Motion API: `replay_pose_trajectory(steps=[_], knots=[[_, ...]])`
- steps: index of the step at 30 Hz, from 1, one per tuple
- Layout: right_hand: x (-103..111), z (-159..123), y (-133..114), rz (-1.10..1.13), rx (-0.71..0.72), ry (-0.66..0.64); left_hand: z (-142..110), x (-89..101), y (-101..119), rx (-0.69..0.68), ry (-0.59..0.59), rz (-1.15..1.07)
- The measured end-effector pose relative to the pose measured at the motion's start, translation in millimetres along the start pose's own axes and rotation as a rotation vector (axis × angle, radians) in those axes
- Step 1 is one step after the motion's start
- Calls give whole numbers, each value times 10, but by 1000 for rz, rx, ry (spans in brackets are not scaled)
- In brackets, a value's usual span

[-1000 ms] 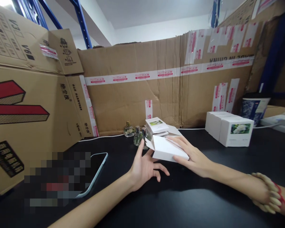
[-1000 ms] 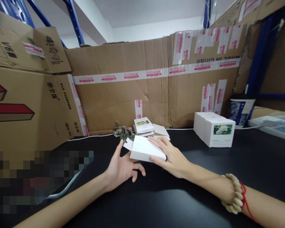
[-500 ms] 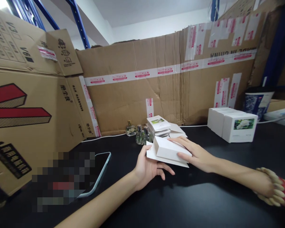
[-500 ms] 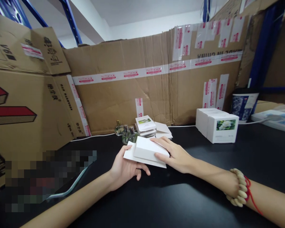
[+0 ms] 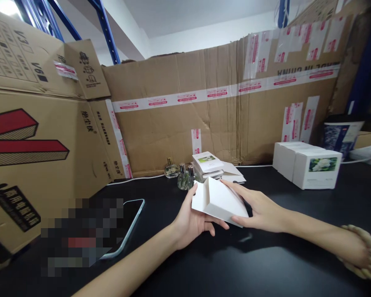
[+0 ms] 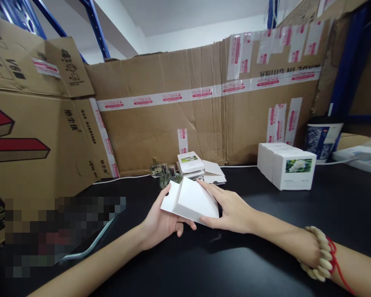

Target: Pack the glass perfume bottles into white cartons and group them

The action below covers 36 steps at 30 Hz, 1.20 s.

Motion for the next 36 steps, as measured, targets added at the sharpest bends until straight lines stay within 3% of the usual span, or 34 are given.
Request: replay_pose_trajectory(steps=[4, 9, 14, 18, 23, 28, 36], knots=[[-4, -3, -14, 116, -54, 1, 6, -26, 2, -27, -88, 36], [-41, -16, 45, 262, -161, -10, 19, -32, -6, -27, -113, 134], [-71, -3, 57, 322, -111, -12, 9, -63, 9, -51, -100, 203], [-61, 0, 104, 365, -97, 15, -18, -141, 18, -95, -171, 275], [-48, -3, 138, 285, -112, 5, -59, -190, 37, -161, -197, 375], [-7, 9, 59, 185, -34, 27, -41, -147, 17, -149, -148, 311], [-17, -14, 38, 52, 48, 48, -37, -171, -2, -89, -184, 260]])
Point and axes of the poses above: each hand's wrist, its own z-axis towards the middle knuckle, its own x-axis out of the back of the hand, y = z × x, the point moved 8 cm from there along z, towards the middle knuckle, and after that the axes turned 10 degrees about z, right-handed, at the moved point
